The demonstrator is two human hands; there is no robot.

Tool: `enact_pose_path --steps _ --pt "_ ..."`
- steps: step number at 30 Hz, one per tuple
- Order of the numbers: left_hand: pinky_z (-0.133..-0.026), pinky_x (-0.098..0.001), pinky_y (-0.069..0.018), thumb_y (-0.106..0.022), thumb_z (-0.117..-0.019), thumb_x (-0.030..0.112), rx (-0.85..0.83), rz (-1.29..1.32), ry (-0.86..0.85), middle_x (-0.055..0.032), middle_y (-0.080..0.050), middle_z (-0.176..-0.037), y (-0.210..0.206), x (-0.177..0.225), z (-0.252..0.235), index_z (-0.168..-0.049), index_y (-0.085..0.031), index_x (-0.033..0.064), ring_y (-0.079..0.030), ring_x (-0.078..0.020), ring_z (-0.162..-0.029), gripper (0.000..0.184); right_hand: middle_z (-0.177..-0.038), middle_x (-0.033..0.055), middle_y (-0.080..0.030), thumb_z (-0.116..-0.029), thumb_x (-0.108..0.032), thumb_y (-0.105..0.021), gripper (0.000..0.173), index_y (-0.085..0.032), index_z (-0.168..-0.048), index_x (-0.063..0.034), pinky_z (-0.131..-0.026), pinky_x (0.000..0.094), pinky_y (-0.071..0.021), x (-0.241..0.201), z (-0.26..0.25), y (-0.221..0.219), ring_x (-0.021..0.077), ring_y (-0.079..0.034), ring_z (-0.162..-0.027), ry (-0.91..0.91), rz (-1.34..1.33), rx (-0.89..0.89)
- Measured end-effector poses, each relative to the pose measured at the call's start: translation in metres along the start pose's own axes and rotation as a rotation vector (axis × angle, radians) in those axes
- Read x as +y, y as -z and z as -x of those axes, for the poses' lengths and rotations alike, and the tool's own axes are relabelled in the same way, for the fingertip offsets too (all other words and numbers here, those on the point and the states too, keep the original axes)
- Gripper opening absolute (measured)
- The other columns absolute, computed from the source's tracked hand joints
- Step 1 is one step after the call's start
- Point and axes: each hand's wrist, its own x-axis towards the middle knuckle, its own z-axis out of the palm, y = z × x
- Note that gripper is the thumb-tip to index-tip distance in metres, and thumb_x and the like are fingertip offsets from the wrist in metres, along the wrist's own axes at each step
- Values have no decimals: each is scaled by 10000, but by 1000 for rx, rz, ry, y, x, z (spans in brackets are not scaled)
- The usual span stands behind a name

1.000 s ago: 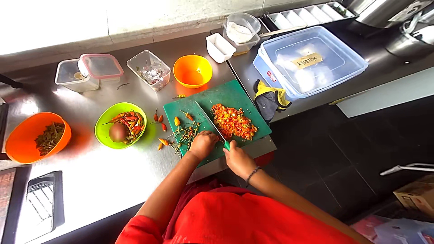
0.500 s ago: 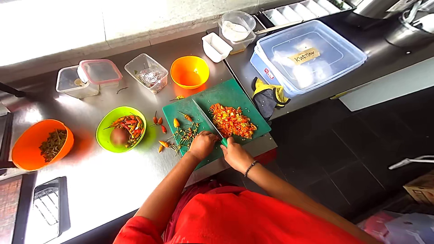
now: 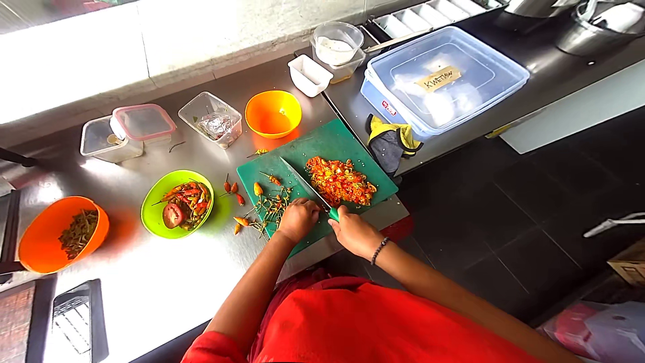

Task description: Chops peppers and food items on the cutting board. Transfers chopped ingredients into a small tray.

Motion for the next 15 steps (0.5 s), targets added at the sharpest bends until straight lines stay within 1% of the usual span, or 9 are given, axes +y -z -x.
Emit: enact_pose_path --steps 4,7,10,13,15 --pt "-959 -486 -549 -669 -909 -5 23 -3 -19 -212 -747 -991 -4 -1 2 -904 -761 -43 -710 -382 -1051 100 -1092 209 -679 -1118 -334 -429 397 -465 -1329 1 -941 478 -544 3 3 -3 344 -695 -1081 -3 -40 -21" --pt "-956 -486 -549 -662 -911 -8 9 -4 -15 -218 -746 -999 -2 1 1 -904 -759 -49 -710 -381 -1051 106 -1083 207 -675 -1116 -332 -437 390 -475 -1312 3 -941 474 -540 6 -1 -5 338 -692 -1073 9 -69 -19" --pt "-999 -467 -527 -635 -939 0 -68 -8 6 -219 -744 -1036 3 4 -1 -947 -759 -53 -696 -372 -1097 135 -1113 229 -681 -1114 -333 -445 420 -475 -1332 25 -962 491 -534 3 -9 -15 362 -688 -1104 -6 -105 14" --pt "-1062 -467 -487 -586 -1000 37 -174 -49 24 -218 -734 -1117 20 5 -1 -1054 -749 -46 -665 -371 -1177 191 -1113 228 -680 -1113 -346 -447 429 -474 -1334 21 -961 492 -535 2 -14 -16 357 -690 -1102 12 -121 22" --pt "-1058 -502 -490 -572 -1029 60 -152 -106 29 -221 -728 -1125 41 0 5 -1091 -739 -37 -660 -392 -1177 203 -1121 229 -672 -1116 -351 -436 430 -476 -1335 17 -965 492 -528 5 -14 -13 354 -682 -1108 41 -138 10"
